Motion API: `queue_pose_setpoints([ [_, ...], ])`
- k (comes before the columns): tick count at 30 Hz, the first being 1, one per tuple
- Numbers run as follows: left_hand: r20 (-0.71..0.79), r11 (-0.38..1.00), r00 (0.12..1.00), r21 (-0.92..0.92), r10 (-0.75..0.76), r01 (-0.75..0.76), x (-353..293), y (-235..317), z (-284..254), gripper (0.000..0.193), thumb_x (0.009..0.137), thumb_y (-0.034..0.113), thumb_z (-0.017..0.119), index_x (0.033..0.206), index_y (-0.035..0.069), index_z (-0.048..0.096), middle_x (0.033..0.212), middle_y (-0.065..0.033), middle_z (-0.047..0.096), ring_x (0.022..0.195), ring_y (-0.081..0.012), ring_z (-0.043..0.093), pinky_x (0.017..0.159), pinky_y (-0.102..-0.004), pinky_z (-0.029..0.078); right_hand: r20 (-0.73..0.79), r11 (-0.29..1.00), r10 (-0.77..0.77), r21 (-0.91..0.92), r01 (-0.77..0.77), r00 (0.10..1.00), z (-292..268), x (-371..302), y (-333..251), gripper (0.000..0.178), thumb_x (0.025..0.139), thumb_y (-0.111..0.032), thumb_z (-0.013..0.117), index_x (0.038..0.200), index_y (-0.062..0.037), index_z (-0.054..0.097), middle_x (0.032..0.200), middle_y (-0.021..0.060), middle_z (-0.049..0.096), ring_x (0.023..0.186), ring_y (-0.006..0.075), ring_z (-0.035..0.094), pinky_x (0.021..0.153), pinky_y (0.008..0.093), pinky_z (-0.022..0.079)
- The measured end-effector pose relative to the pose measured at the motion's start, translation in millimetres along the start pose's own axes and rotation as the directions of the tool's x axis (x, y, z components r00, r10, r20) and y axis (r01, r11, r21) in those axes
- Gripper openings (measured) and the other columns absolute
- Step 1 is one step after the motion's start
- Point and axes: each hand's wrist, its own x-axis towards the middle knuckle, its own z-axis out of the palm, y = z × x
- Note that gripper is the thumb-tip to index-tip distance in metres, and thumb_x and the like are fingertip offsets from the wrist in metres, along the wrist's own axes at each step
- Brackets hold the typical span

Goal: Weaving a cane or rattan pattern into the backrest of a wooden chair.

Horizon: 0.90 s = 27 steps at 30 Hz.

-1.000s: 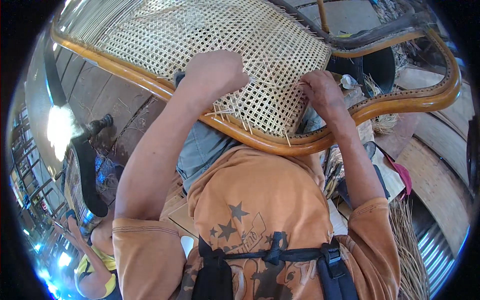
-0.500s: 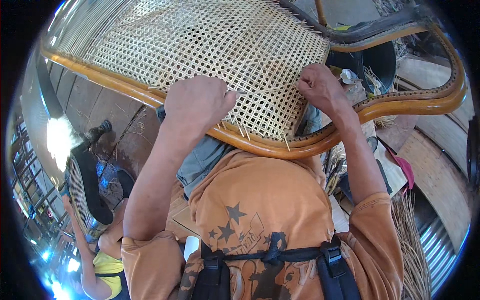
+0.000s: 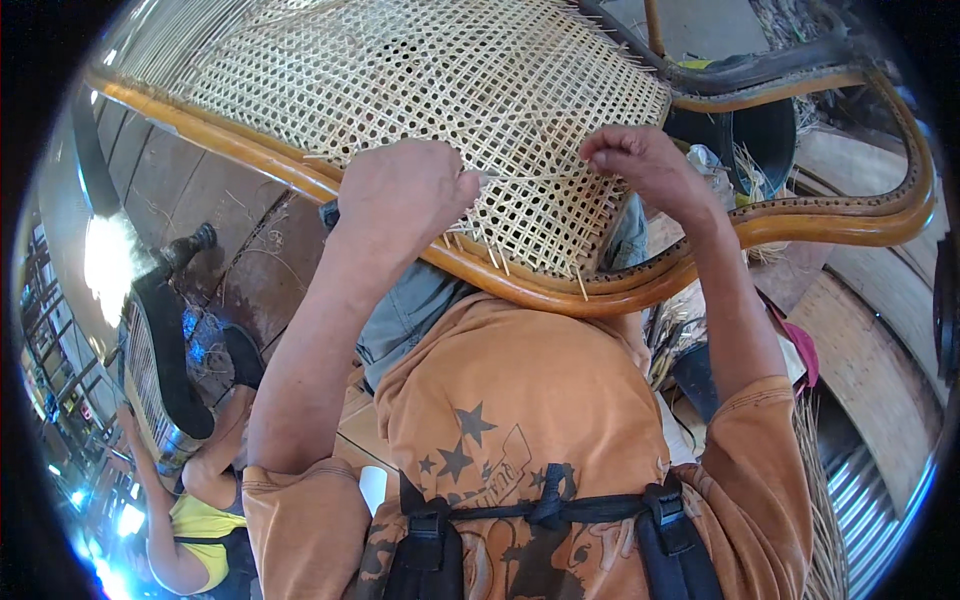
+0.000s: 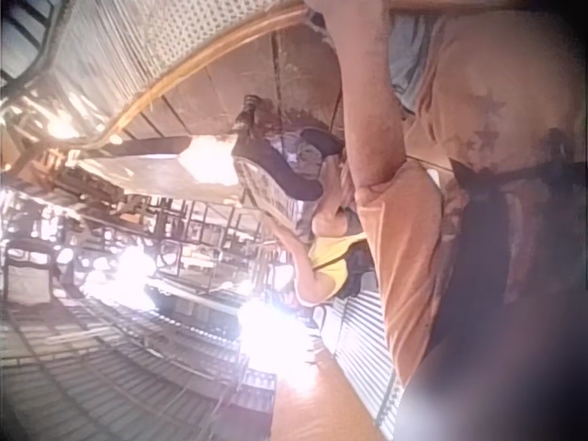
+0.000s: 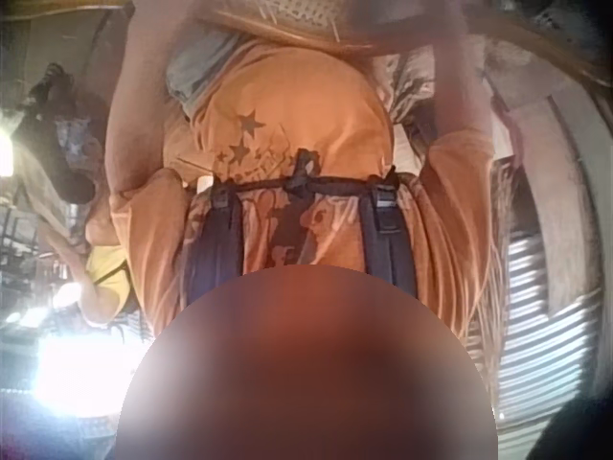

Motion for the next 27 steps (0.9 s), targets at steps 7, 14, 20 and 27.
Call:
queue_pose_setpoints([
  [7,-0.037,0.999,0.998,-0.014,-0.042,0.042,1,1,1,0.035,0.081,0.035,0.057,0.068,0.003,0.066,0.064,-0.0152,0.063,0.064,-0.0312,0.064,0.061,-0.0417,0.051,0.103,0.825,-0.3,-0.471,0.312,0.948,-8,10,-1,0.017,0.081,-0.007,0.059,0.095,-0.0048,0.066,0.093,0.0113,0.064,0.089,0.0261,0.062,0.077,0.034,0.05],
  [14,-0.376,0.974,0.923,-0.226,-0.081,-0.007,-12,8,-5,0.024,0.083,0.028,0.057,0.088,0.005,0.061,0.076,-0.0146,0.062,0.072,-0.0292,0.064,0.061,-0.0427,0.051,0.316,0.628,-0.46,-0.544,0.556,0.83,-15,9,-3,0.019,0.076,-0.002,0.064,0.095,-0.005,0.064,0.09,0.0076,0.062,0.088,0.0265,0.06,0.075,0.0331,0.049],
  [20,-0.178,0.983,0.984,-0.179,0.011,-0.043,5,45,21,0.017,0.082,0.022,0.057,0.088,0.006,0.061,0.081,-0.0138,0.063,0.075,-0.0294,0.065,0.064,-0.0422,0.051,0.279,0.843,-0.241,-0.415,0.343,0.929,-9,11,-6,0.016,0.077,-0.006,0.061,0.093,-0.0078,0.065,0.09,0.0071,0.065,0.089,0.0275,0.061,0.075,0.0366,0.05],
  [27,-0.031,0.989,0.999,-0.137,0.043,-0.047,12,39,35,0.016,0.081,0.02,0.056,0.085,0.006,0.062,0.079,-0.0146,0.062,0.075,-0.0313,0.064,0.065,-0.0439,0.051,0.26,0.65,-0.384,-0.606,0.46,0.886,-17,11,3,0.013,0.079,-0.011,0.059,0.09,-0.0075,0.065,0.087,0.0065,0.065,0.088,0.028,0.058,0.078,0.0361,0.048],
])
